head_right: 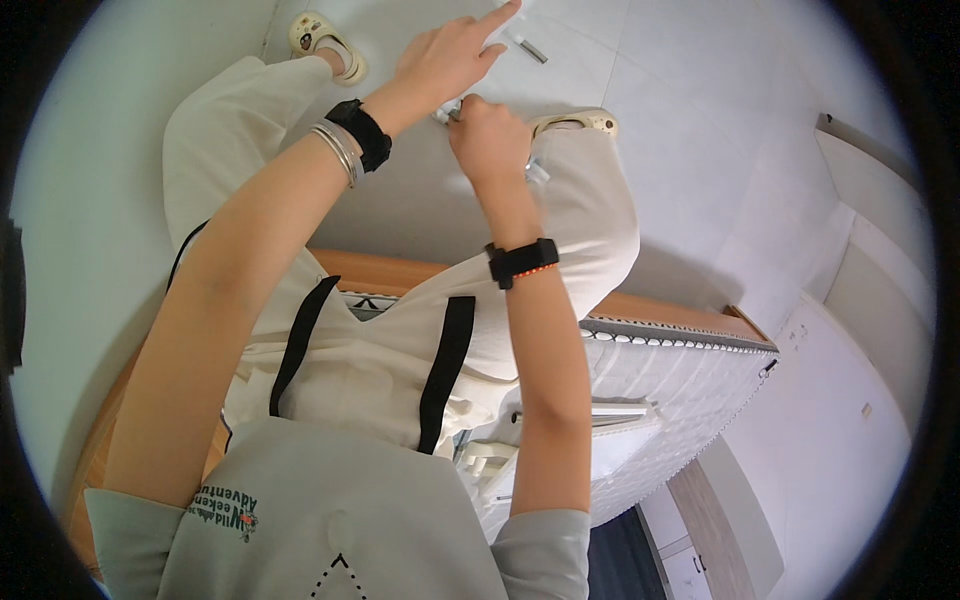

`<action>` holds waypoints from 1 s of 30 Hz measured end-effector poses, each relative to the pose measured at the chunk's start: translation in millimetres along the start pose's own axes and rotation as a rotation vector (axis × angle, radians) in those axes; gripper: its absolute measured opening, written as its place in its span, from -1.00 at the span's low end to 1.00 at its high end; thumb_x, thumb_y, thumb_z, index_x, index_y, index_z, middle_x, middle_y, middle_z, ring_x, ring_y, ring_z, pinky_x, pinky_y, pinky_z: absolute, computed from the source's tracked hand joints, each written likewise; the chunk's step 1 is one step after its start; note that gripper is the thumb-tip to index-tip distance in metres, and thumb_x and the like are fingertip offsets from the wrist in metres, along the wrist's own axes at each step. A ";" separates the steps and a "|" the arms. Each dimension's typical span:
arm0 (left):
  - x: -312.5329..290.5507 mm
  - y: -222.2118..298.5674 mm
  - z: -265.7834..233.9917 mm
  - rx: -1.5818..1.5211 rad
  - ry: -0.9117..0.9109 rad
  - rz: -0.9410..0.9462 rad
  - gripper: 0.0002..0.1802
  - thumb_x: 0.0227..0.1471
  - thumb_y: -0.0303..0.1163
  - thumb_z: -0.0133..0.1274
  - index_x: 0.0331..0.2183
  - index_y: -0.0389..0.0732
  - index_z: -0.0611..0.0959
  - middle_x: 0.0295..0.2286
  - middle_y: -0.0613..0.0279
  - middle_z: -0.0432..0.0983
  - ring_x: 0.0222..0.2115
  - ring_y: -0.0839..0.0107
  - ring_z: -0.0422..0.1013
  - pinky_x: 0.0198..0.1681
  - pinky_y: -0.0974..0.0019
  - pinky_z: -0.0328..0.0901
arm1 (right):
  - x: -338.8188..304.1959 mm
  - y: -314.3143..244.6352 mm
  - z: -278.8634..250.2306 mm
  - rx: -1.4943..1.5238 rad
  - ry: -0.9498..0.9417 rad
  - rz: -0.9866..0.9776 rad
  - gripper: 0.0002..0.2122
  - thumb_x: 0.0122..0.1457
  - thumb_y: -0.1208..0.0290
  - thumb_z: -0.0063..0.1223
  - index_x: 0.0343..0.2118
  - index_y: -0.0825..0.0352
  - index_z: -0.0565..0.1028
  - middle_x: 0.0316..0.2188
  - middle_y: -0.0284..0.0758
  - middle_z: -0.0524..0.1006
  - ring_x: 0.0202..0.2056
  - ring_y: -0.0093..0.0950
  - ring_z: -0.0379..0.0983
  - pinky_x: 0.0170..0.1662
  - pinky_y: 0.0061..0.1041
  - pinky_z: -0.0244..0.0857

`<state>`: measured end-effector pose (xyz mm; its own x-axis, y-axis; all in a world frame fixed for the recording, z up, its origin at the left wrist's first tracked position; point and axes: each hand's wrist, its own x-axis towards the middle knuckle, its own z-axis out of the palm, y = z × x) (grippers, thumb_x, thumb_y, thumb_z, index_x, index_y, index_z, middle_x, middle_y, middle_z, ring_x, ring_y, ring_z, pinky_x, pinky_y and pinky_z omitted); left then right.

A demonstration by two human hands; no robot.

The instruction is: Assembling or disassembling a white plastic shelf unit by connecting metal poles to the trays.

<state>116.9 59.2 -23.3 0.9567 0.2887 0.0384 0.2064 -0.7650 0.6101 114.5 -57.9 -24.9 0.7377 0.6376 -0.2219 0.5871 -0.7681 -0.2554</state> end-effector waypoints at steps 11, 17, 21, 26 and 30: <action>0.1 7.4 12.0 0.051 -0.082 0.054 -0.42 -0.03 -0.34 -0.12 0.06 0.24 0.20 -0.56 0.16 0.39 -0.62 0.16 0.35 -0.58 0.17 0.29 | -13.1 -9.8 5.2 0.005 0.041 0.218 -0.87 -0.09 0.36 -0.03 -0.57 0.30 0.47 -0.58 -0.10 0.49 -0.52 -0.13 0.44 -0.43 -0.23 0.32; -1.2 10.3 15.2 0.042 -0.015 0.051 -0.36 -0.15 -0.49 -0.14 0.04 0.17 0.28 -0.63 0.16 0.39 -0.68 0.21 0.35 -0.64 0.23 0.26 | -15.7 2.2 -1.3 0.031 0.019 0.125 -0.87 -0.10 0.34 0.00 -0.56 0.30 0.46 -0.59 -0.11 0.49 -0.52 -0.13 0.45 -0.43 -0.24 0.33; -2.2 10.3 13.8 0.075 -0.013 0.082 -0.36 -0.15 -0.49 -0.13 0.03 0.18 0.28 -0.63 0.15 0.39 -0.69 0.21 0.35 -0.65 0.23 0.26 | -18.8 -9.2 1.3 0.024 0.029 0.191 -0.86 -0.08 0.33 0.00 -0.57 0.30 0.46 -0.58 -0.11 0.49 -0.50 -0.14 0.45 -0.42 -0.25 0.33; -2.5 7.7 9.0 0.082 -0.054 0.095 -0.39 -0.11 -0.45 -0.13 0.03 0.19 0.28 -0.62 0.15 0.40 -0.68 0.19 0.36 -0.63 0.23 0.27 | -19.9 -16.9 -0.1 0.087 0.004 0.256 -0.82 -0.08 0.33 -0.04 -0.54 0.36 0.45 -0.60 -0.05 0.47 -0.48 -0.10 0.42 -0.39 -0.21 0.30; 0.8 -1.4 10.2 0.031 -0.013 0.055 -0.44 -0.05 -0.39 -0.14 0.04 0.21 0.25 -0.57 0.14 0.42 -0.61 0.17 0.38 -0.56 0.19 0.29 | -12.2 -8.7 2.8 0.029 0.030 0.158 -0.87 -0.09 0.34 0.01 -0.57 0.29 0.45 -0.61 -0.14 0.48 -0.53 -0.16 0.45 -0.45 -0.25 0.32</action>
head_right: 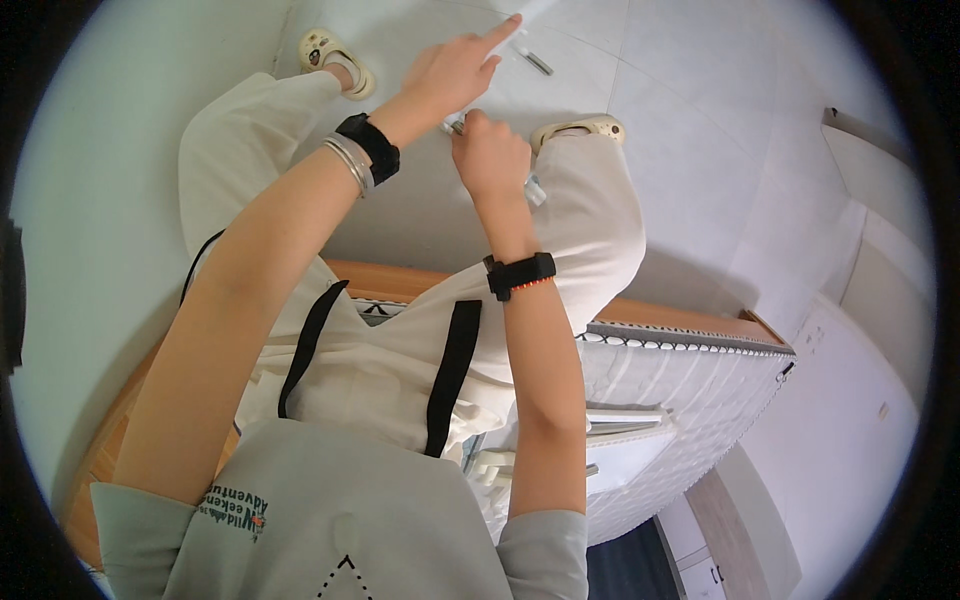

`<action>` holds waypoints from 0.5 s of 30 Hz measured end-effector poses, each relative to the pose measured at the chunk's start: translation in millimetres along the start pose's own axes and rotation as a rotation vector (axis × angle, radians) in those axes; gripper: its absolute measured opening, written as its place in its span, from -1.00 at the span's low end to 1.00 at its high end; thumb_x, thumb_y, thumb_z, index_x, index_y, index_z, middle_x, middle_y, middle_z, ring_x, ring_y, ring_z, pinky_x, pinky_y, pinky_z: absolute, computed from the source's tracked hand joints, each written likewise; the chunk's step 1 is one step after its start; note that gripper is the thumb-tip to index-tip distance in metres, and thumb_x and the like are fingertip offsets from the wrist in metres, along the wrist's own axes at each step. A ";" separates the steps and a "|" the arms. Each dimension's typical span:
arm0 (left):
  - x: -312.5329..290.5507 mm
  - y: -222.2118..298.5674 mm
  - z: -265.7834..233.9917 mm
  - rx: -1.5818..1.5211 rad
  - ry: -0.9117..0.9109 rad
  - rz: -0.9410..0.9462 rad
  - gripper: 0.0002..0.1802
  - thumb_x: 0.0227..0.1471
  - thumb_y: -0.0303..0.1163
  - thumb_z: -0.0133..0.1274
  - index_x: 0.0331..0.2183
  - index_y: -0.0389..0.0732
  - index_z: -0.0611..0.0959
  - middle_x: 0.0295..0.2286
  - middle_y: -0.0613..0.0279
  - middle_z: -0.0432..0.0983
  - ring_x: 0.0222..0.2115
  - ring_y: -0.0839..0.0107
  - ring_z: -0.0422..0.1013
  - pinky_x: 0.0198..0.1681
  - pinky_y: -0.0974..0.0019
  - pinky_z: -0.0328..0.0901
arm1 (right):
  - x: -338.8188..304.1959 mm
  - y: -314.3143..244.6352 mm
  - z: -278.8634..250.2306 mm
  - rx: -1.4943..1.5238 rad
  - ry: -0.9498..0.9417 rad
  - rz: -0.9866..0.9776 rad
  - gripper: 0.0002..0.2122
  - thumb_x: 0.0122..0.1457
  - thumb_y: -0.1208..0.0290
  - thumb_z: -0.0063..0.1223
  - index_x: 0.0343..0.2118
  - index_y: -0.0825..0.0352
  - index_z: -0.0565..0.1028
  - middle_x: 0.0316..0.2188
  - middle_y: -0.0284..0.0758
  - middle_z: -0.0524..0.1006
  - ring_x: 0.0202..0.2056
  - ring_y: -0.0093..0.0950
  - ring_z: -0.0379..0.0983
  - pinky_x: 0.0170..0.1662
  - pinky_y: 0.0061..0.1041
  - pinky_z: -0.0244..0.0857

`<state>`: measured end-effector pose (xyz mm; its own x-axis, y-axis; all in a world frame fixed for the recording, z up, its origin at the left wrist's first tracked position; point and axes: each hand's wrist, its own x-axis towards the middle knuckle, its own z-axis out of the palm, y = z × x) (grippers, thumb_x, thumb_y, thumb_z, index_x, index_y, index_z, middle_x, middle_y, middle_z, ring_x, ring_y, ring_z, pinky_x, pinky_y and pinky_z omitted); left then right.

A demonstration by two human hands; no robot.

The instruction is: Assembling or disassembling a white plastic shelf unit by connecting metal poles to the trays.

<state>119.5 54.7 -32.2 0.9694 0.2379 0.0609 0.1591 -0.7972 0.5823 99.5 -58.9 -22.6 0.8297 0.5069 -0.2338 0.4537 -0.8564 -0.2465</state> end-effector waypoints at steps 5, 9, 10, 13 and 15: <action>-1.9 -4.7 -22.1 -0.070 -0.072 -0.097 -0.45 -0.02 -0.34 -0.15 0.06 0.19 0.22 -0.49 0.12 0.44 -0.53 0.16 0.39 -0.50 0.17 0.30 | 5.4 -12.6 0.9 0.019 0.034 -0.045 -0.89 -0.10 0.37 -0.01 -0.60 0.29 0.44 -0.62 -0.15 0.48 -0.55 -0.19 0.45 -0.48 -0.28 0.32; -2.8 -21.7 -20.3 -0.044 0.006 -0.074 -0.45 -0.01 -0.33 -0.15 0.07 0.14 0.20 -0.48 0.10 0.44 -0.52 0.15 0.40 -0.48 0.16 0.30 | 13.4 -17.3 -5.8 0.039 0.025 -0.103 -0.90 -0.10 0.39 -0.02 -0.61 0.29 0.44 -0.63 -0.15 0.48 -0.55 -0.20 0.45 -0.48 -0.30 0.32; -2.8 -21.7 -21.2 -0.047 0.077 -0.079 -0.45 -0.01 -0.32 -0.15 0.07 0.13 0.20 -0.48 0.10 0.44 -0.52 0.15 0.40 -0.48 0.16 0.30 | 17.6 -16.6 -7.8 0.011 -0.006 -0.136 -0.91 -0.09 0.40 -0.02 -0.61 0.29 0.44 -0.62 -0.16 0.49 -0.54 -0.21 0.46 -0.48 -0.31 0.32; -2.1 -24.0 -27.7 -0.025 -0.001 -0.159 -0.44 -0.01 -0.32 -0.15 0.07 0.14 0.19 -0.48 0.11 0.44 -0.52 0.15 0.40 -0.48 0.15 0.30 | 20.8 -23.5 -6.6 -0.075 -0.035 -0.153 -0.92 -0.08 0.41 -0.03 -0.60 0.28 0.45 -0.62 -0.19 0.50 -0.53 -0.24 0.47 -0.47 -0.33 0.33; -4.2 -20.3 -30.2 -0.005 0.002 -0.155 -0.44 -0.01 -0.31 -0.15 0.07 0.15 0.19 -0.49 0.11 0.44 -0.52 0.15 0.40 -0.49 0.15 0.30 | 19.9 -29.6 -4.4 -0.131 -0.033 -0.139 -0.92 -0.07 0.42 -0.04 -0.59 0.27 0.45 -0.62 -0.21 0.50 -0.52 -0.25 0.48 -0.47 -0.34 0.34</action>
<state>106.6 86.6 -19.8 0.9330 0.3588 -0.0280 0.3055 -0.7485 0.5885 104.1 -23.9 -15.8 0.7458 0.6225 -0.2373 0.6036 -0.7821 -0.1545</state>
